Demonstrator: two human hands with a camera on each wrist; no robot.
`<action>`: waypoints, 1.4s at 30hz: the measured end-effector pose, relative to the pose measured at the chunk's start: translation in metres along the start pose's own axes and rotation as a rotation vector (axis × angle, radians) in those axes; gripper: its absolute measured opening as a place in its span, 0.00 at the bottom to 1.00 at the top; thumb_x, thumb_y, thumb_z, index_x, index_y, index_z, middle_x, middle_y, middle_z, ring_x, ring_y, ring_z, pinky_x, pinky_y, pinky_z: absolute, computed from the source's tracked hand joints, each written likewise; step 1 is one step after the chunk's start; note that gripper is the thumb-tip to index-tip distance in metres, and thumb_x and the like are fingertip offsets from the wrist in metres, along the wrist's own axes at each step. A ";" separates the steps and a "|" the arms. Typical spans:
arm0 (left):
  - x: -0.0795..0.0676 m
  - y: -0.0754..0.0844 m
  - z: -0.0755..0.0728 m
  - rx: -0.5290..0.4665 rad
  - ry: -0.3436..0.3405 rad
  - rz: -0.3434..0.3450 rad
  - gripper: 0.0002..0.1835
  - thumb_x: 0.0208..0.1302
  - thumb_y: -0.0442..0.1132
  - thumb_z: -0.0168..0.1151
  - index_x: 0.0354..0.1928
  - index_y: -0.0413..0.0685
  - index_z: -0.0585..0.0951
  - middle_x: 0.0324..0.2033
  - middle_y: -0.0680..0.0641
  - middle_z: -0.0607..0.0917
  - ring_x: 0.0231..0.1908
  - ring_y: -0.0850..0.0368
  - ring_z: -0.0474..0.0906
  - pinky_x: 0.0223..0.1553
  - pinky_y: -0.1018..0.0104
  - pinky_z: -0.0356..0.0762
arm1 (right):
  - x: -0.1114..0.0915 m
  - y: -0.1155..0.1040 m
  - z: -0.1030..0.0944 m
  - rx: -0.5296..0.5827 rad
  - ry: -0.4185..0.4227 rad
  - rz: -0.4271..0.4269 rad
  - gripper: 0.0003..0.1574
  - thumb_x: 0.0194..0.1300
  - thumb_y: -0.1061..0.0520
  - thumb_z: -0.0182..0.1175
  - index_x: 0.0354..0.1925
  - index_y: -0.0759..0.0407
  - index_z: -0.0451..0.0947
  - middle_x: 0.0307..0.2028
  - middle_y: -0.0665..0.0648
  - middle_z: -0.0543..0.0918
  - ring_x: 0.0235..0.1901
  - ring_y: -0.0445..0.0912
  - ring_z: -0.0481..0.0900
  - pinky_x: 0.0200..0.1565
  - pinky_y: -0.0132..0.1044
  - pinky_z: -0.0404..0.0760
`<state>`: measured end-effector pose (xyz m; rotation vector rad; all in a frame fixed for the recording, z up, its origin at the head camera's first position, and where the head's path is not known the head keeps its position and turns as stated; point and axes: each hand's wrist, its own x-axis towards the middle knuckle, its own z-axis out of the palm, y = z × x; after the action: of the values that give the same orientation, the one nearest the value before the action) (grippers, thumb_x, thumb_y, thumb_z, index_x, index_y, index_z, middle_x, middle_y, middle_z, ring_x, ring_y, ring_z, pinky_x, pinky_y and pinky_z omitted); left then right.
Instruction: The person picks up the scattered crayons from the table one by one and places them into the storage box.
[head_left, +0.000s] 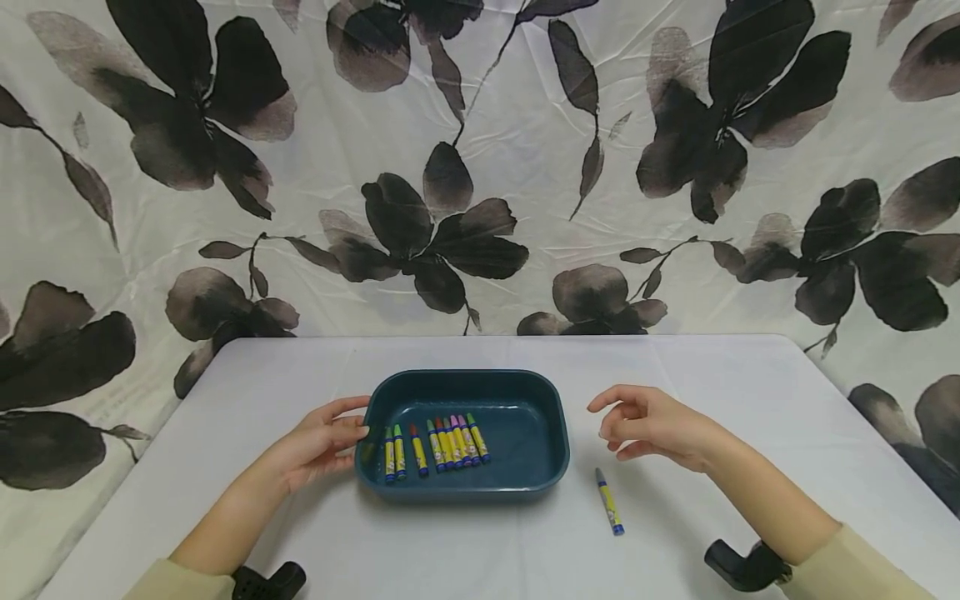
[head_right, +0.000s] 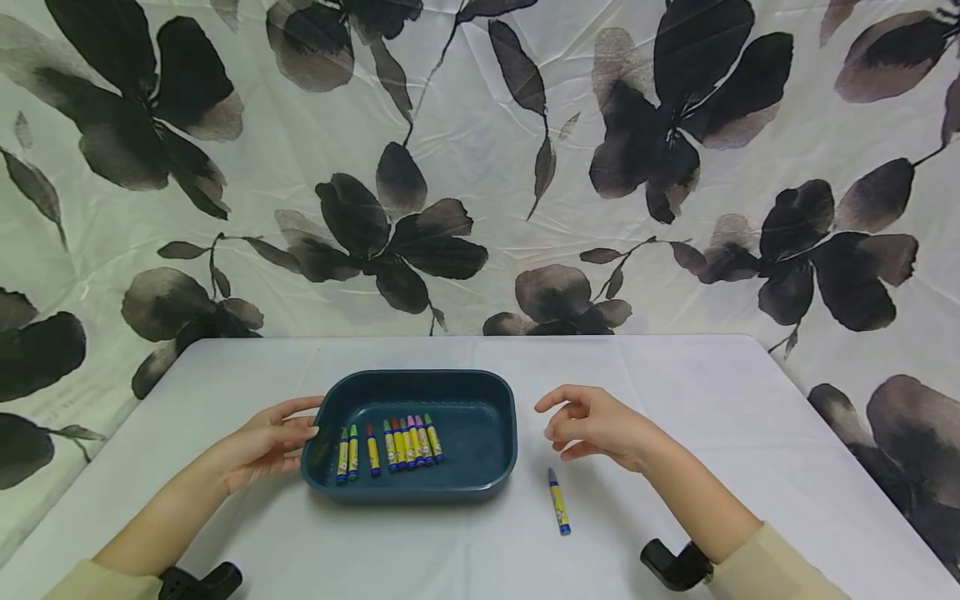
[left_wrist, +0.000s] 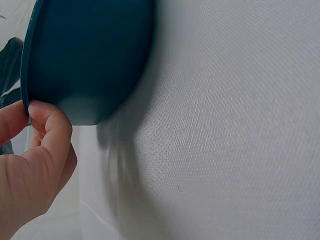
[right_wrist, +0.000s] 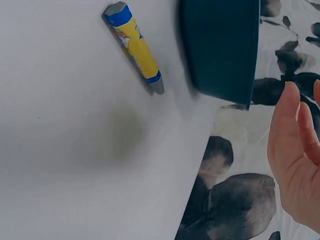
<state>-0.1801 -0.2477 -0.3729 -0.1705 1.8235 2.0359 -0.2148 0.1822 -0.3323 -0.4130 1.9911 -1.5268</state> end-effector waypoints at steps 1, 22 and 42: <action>0.000 0.000 0.000 -0.002 -0.002 0.001 0.35 0.65 0.28 0.52 0.70 0.37 0.48 0.45 0.46 0.73 0.41 0.59 0.75 0.39 0.65 0.78 | -0.001 0.001 -0.001 -0.002 0.002 0.004 0.22 0.61 0.62 0.58 0.53 0.69 0.67 0.30 0.54 0.79 0.32 0.50 0.77 0.40 0.43 0.79; 0.000 -0.002 0.001 0.021 0.027 0.003 0.34 0.65 0.28 0.51 0.70 0.38 0.49 0.46 0.45 0.73 0.39 0.58 0.75 0.38 0.65 0.78 | -0.012 0.054 0.004 0.077 0.015 0.155 0.28 0.57 0.61 0.63 0.53 0.70 0.67 0.29 0.51 0.81 0.31 0.45 0.78 0.33 0.38 0.79; 0.001 -0.001 0.001 0.022 0.009 0.015 0.34 0.65 0.27 0.50 0.70 0.36 0.47 0.43 0.47 0.74 0.37 0.59 0.75 0.37 0.66 0.78 | -0.001 0.065 0.028 -0.320 0.157 0.102 0.27 0.46 0.62 0.71 0.46 0.63 0.74 0.19 0.53 0.73 0.16 0.43 0.72 0.22 0.35 0.72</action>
<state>-0.1804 -0.2464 -0.3742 -0.1604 1.8573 2.0276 -0.1896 0.1806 -0.3980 -0.3205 2.3518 -1.2118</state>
